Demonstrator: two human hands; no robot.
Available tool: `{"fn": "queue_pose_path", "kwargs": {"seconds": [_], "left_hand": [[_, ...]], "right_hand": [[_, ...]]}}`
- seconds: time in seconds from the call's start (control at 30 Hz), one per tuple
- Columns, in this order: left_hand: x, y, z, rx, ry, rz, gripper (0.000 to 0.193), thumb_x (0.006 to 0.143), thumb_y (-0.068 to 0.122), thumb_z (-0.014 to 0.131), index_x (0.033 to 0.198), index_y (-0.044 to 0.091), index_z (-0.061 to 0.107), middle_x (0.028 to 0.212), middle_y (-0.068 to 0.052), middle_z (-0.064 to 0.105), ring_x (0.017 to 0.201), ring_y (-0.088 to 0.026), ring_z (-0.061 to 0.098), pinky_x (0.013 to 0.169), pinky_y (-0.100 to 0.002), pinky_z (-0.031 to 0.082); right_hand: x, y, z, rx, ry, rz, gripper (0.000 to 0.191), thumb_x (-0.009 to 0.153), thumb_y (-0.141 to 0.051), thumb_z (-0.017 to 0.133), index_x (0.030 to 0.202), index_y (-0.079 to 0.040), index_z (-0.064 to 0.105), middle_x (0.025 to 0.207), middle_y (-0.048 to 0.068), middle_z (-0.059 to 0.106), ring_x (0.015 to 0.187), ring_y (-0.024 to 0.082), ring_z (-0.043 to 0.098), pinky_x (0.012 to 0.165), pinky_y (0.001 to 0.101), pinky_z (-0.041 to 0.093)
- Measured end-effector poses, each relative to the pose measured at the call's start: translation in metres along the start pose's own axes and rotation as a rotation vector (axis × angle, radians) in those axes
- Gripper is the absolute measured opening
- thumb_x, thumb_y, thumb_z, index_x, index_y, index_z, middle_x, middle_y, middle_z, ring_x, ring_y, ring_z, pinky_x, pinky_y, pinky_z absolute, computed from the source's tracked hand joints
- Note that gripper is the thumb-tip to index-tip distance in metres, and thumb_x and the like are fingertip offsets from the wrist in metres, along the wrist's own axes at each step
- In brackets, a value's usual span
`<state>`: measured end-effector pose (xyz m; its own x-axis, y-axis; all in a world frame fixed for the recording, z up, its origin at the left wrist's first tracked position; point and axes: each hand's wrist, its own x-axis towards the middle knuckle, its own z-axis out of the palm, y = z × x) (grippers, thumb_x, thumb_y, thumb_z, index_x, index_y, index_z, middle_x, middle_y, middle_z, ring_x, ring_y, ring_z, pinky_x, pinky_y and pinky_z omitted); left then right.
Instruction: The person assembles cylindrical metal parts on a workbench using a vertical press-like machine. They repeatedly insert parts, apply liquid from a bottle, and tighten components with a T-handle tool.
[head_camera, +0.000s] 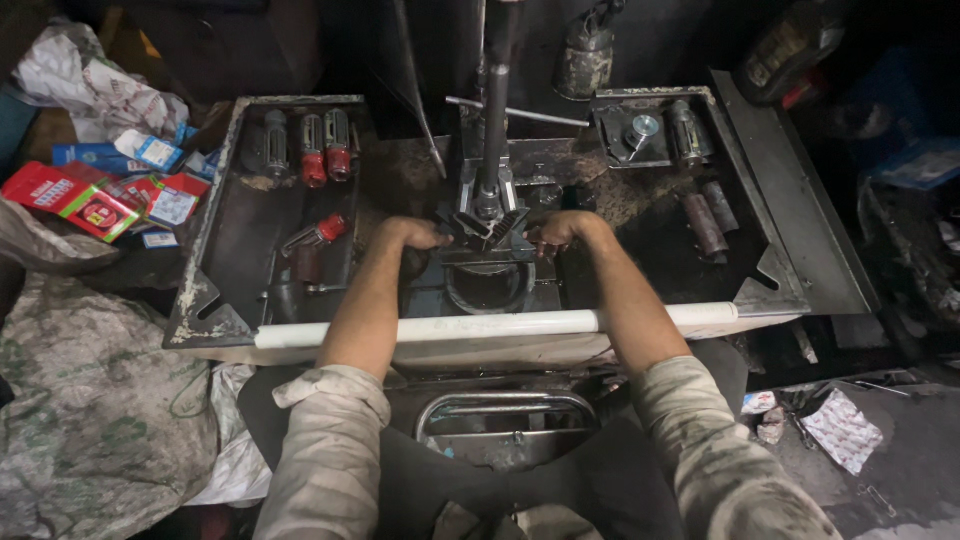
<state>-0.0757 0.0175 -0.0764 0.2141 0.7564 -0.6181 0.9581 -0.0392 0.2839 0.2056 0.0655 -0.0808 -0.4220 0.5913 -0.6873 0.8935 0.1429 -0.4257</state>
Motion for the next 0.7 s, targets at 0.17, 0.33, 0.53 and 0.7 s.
{"fn": "queue_pose_path", "kwargs": {"seconds": [0.17, 0.33, 0.53, 0.7], "left_hand": [[0.011, -0.003, 0.0, -0.079, -0.024, 0.123, 0.067, 0.099, 0.061, 0.047, 0.144, 0.013, 0.057, 0.143, -0.011, 0.062, 0.134, -0.03, 0.057, 0.115, -0.043, 0.043], [0.009, 0.002, -0.003, -0.286, 0.213, 0.104, 0.05, 0.101, 0.052, 0.05, 0.14, 0.023, 0.061, 0.131, -0.006, 0.07, 0.125, -0.024, 0.062, 0.11, -0.046, 0.044], [0.005, 0.01, -0.014, -0.785, 0.46, 0.316, 0.055, 0.094, 0.058, 0.054, 0.133, 0.021, 0.067, 0.122, -0.008, 0.073, 0.115, -0.024, 0.069, 0.106, -0.05, 0.052], [0.014, 0.006, -0.025, -1.238, 0.608, 0.442, 0.081, 0.086, 0.078, 0.05, 0.13, 0.012, 0.069, 0.132, -0.013, 0.071, 0.124, -0.025, 0.067, 0.104, -0.055, 0.057]], "right_hand": [[0.006, 0.004, -0.001, 0.029, 0.011, 0.025, 0.055, 0.106, -0.037, 0.049, 0.157, -0.02, 0.037, 0.118, 0.011, 0.077, 0.096, 0.024, 0.073, 0.079, 0.0355, 0.059], [0.01, 0.005, -0.004, 0.222, 0.1, -0.244, 0.064, 0.09, 0.0, 0.05, 0.152, -0.016, 0.047, 0.113, 0.011, 0.076, 0.094, 0.02, 0.073, 0.074, 0.0326, 0.058], [0.019, -0.009, -0.013, 0.698, 0.409, -0.487, 0.047, 0.103, -0.034, 0.047, 0.137, -0.005, 0.061, 0.104, 0.009, 0.071, 0.092, 0.017, 0.069, 0.079, 0.0302, 0.059], [0.02, -0.019, -0.024, 1.046, 0.475, -0.59, 0.084, 0.1, -0.072, 0.029, 0.134, -0.003, 0.061, 0.106, 0.01, 0.068, 0.102, 0.022, 0.066, 0.093, 0.0386, 0.054]]}}
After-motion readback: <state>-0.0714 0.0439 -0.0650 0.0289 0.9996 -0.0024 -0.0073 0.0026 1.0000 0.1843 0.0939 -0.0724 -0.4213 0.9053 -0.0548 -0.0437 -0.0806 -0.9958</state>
